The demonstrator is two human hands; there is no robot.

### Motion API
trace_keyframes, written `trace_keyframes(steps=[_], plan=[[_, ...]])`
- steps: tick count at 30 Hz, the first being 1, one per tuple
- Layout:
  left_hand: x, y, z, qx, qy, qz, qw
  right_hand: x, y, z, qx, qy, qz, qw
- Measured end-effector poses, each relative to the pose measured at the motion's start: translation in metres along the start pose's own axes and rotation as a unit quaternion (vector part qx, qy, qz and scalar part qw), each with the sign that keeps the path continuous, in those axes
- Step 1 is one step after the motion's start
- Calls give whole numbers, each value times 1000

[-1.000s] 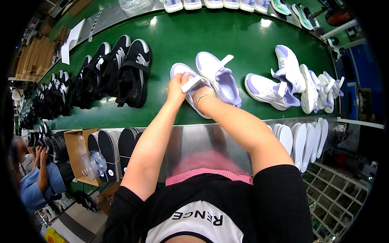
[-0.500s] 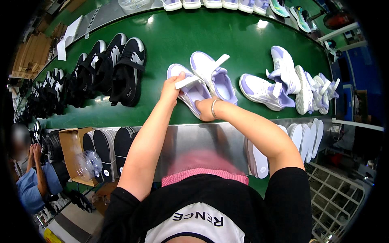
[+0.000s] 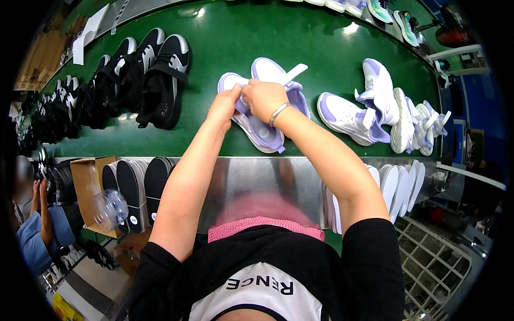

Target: The person collects shoe soles from a rack and a box and brings them to an assembly line. They then insert the soles into sneakers one by one along the row.

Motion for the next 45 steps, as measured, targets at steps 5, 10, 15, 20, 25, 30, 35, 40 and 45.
trace_keyframes(steps=[5,10,15,20,25,30,35,40,45], plan=[[26,-18,63,69,-230,-167,956,32,28,43,114,-172,-536,818],[26,-42,120,98,-443,-212,866,36,53,117,242,-246,-563,751],[41,-22,98,126,-410,-175,886,29,39,163,241,-318,-512,760],[75,17,63,246,-392,-255,849,5,23,174,216,-324,-494,777],[70,7,154,341,-486,-235,770,-15,29,143,235,-269,-487,797],[6,-32,199,-91,-302,-198,928,-64,37,104,177,-181,-541,802],[24,99,277,344,-383,-295,805,-82,46,81,83,-10,-244,966],[24,234,369,681,-165,-447,557,-54,17,54,-129,99,24,986],[0,237,374,681,-128,-446,567,-43,-47,18,-327,190,81,922]])
Point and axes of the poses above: each hand's wrist, its own z-axis away from the middle knuckle, its own y-axis out of the back of the hand, x = y × z, the point moved 8 cm from there along -z, towards the middle knuckle, and after that the axes turned 12 degrees about y, right-handed, at the moved point
